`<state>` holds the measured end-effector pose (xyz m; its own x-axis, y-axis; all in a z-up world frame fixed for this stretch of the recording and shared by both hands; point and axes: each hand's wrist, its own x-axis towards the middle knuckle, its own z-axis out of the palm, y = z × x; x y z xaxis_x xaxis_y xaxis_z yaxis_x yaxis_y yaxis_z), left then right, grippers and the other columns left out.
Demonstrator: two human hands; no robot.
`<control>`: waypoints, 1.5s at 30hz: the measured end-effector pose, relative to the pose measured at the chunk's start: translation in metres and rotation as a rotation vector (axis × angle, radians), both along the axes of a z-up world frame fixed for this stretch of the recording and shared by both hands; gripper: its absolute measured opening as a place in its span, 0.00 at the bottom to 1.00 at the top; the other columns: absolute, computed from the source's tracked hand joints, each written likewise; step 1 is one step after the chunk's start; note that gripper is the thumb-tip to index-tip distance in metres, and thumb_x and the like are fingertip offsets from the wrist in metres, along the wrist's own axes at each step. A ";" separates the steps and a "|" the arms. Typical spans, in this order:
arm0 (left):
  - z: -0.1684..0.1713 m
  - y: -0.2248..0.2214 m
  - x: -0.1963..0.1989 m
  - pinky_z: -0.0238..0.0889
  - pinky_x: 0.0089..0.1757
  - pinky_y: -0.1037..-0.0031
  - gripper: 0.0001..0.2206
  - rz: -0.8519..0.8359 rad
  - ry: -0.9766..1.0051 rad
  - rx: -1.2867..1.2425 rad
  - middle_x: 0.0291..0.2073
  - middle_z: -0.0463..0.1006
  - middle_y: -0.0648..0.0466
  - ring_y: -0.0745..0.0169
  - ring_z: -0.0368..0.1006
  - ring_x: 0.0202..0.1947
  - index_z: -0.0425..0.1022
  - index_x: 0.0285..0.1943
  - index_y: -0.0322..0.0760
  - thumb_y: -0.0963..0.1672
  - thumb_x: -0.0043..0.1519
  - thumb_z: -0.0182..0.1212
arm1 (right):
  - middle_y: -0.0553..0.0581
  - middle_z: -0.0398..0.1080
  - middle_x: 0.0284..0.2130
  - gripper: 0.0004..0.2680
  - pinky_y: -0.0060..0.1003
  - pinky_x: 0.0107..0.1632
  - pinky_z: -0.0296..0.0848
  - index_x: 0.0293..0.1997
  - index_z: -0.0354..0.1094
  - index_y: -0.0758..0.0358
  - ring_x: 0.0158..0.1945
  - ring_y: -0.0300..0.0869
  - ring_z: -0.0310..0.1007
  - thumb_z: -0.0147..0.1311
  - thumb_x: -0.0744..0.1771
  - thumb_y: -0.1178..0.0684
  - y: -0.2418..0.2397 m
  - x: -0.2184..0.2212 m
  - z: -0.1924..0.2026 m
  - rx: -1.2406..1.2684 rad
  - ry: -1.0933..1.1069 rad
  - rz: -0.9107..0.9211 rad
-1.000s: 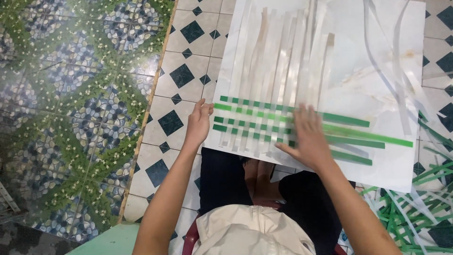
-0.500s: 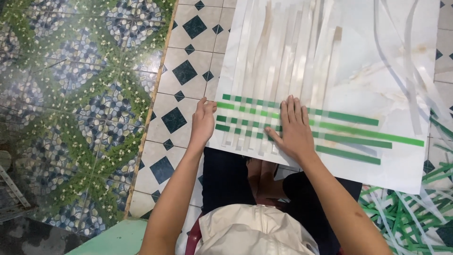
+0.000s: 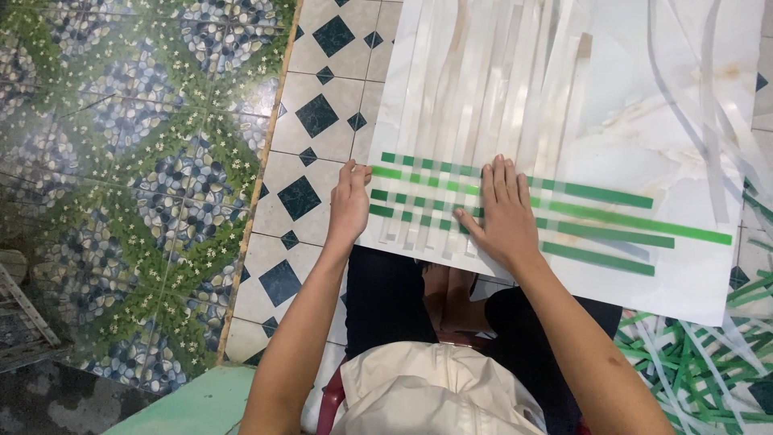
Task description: Manually weaving green plastic strips into a vertical base of white plastic strips to create a patterned mat.
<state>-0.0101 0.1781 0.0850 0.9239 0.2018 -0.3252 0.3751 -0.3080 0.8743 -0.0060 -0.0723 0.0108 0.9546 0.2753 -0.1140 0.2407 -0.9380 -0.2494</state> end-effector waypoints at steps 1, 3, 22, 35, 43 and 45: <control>0.000 0.000 0.000 0.49 0.63 0.53 0.30 0.001 -0.001 0.001 0.60 0.67 0.33 0.40 0.61 0.64 0.48 0.70 0.18 0.50 0.67 0.31 | 0.61 0.35 0.73 0.35 0.45 0.73 0.23 0.74 0.38 0.64 0.76 0.48 0.28 0.27 0.66 0.24 0.000 0.000 0.000 0.001 -0.001 0.001; -0.002 0.000 0.000 0.47 0.64 0.54 0.31 0.004 0.017 -0.014 0.61 0.66 0.34 0.41 0.60 0.65 0.48 0.71 0.19 0.51 0.67 0.30 | 0.61 0.35 0.73 0.35 0.45 0.73 0.23 0.74 0.38 0.64 0.76 0.48 0.27 0.27 0.66 0.23 0.000 0.000 0.000 -0.007 0.000 0.006; -0.003 -0.008 -0.001 0.49 0.63 0.54 0.33 0.007 0.017 0.005 0.61 0.65 0.31 0.39 0.59 0.65 0.49 0.71 0.20 0.53 0.66 0.35 | 0.62 0.37 0.73 0.36 0.45 0.73 0.24 0.74 0.39 0.64 0.76 0.49 0.29 0.30 0.66 0.23 -0.001 0.000 -0.002 -0.010 -0.022 0.017; -0.008 -0.005 0.000 0.55 0.60 0.56 0.32 0.017 -0.005 0.001 0.56 0.72 0.36 0.43 0.66 0.61 0.54 0.68 0.19 0.53 0.66 0.34 | 0.62 0.36 0.73 0.37 0.45 0.73 0.24 0.74 0.39 0.64 0.76 0.49 0.28 0.30 0.65 0.22 0.001 -0.001 -0.001 -0.019 -0.005 0.003; -0.012 -0.008 -0.001 0.53 0.61 0.58 0.33 0.019 -0.002 -0.005 0.55 0.75 0.40 0.47 0.66 0.62 0.54 0.70 0.22 0.54 0.64 0.36 | 0.61 0.36 0.73 0.37 0.45 0.73 0.23 0.74 0.39 0.64 0.76 0.48 0.28 0.31 0.65 0.22 0.001 -0.001 -0.003 -0.003 -0.008 -0.006; -0.015 -0.006 -0.003 0.53 0.61 0.57 0.32 0.029 -0.042 -0.055 0.53 0.75 0.38 0.45 0.67 0.60 0.55 0.69 0.19 0.53 0.65 0.35 | 0.61 0.36 0.73 0.37 0.45 0.73 0.23 0.74 0.39 0.64 0.76 0.48 0.28 0.32 0.65 0.22 0.001 -0.002 -0.001 0.000 -0.011 -0.002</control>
<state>-0.0135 0.1725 0.0698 0.9311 0.2114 -0.2972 0.3453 -0.2486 0.9050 -0.0083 -0.0717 0.0094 0.9564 0.2730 -0.1037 0.2413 -0.9386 -0.2465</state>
